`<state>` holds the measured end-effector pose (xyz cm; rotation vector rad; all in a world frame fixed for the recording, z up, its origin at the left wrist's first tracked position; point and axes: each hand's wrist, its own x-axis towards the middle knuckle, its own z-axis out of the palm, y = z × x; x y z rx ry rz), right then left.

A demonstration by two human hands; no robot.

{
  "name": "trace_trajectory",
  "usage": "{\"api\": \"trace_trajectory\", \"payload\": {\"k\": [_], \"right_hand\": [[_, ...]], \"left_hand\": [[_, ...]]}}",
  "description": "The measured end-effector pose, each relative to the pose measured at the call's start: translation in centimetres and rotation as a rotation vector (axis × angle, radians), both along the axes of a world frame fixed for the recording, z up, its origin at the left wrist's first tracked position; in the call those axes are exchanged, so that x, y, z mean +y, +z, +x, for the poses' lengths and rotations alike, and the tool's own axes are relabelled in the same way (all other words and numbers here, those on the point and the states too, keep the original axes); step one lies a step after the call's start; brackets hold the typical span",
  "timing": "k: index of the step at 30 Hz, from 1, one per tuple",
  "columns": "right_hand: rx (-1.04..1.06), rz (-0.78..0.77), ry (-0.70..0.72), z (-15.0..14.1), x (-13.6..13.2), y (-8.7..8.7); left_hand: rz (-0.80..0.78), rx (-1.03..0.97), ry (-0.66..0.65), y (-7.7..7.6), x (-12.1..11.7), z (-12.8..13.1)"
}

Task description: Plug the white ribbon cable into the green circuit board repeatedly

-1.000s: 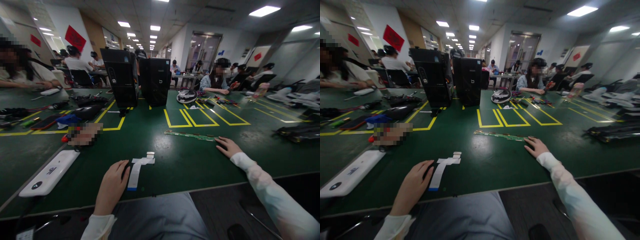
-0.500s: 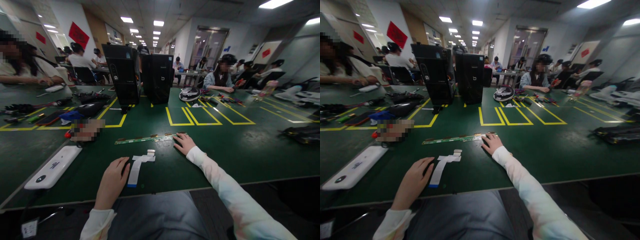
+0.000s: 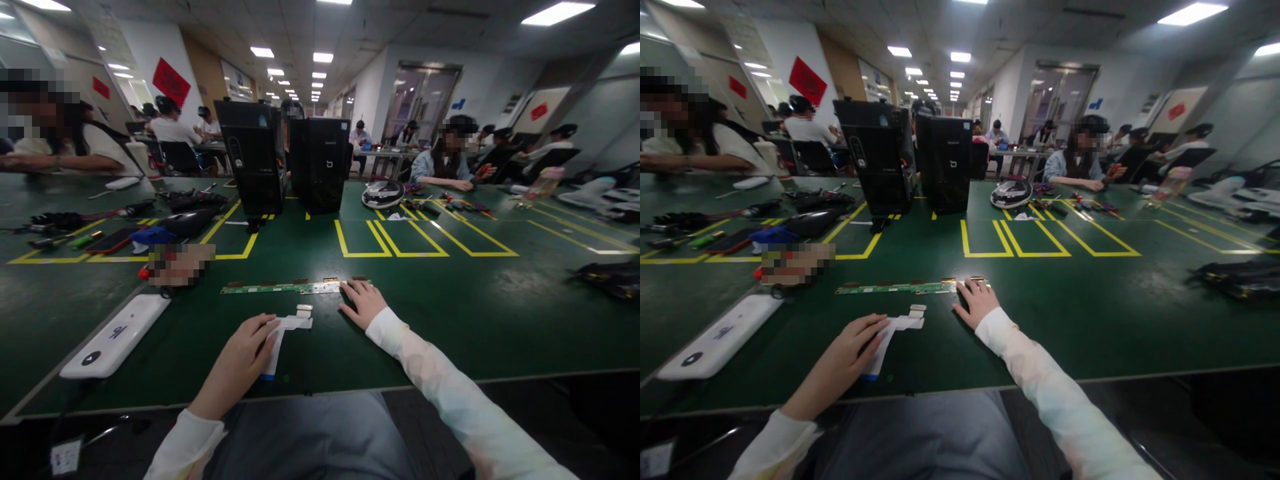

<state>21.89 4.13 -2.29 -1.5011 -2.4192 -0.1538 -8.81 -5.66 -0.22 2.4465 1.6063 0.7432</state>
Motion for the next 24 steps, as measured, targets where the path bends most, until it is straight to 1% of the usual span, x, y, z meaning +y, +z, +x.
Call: {"api": "trace_trajectory", "payload": {"k": [3,6,8,12,14,19,24], "right_hand": [[0.025,0.035,0.053,-0.1,0.1,0.0],[0.060,0.032,0.189,0.2,0.6,-0.5],[0.077,0.015,0.249,0.3,0.9,-0.7],[0.096,0.016,0.282,-0.1,1.0,-0.9],[0.106,0.018,0.277,-0.8,0.9,-0.8],[0.129,0.013,0.214,-2.3,0.9,-0.7],[0.138,0.023,0.247,-2.3,1.1,-1.0]], "left_hand": [[-0.031,0.052,-0.194,1.4,0.6,1.7],[-0.053,0.088,-0.285,1.8,1.7,3.0],[-0.067,0.098,-0.293,1.6,2.6,3.5],[-0.091,0.114,-0.285,0.9,3.5,4.7],[-0.069,0.135,-0.276,0.8,3.6,5.5],[-0.006,0.165,-0.225,0.3,4.0,7.6],[0.007,0.145,-0.218,-0.4,4.6,8.1]]}}
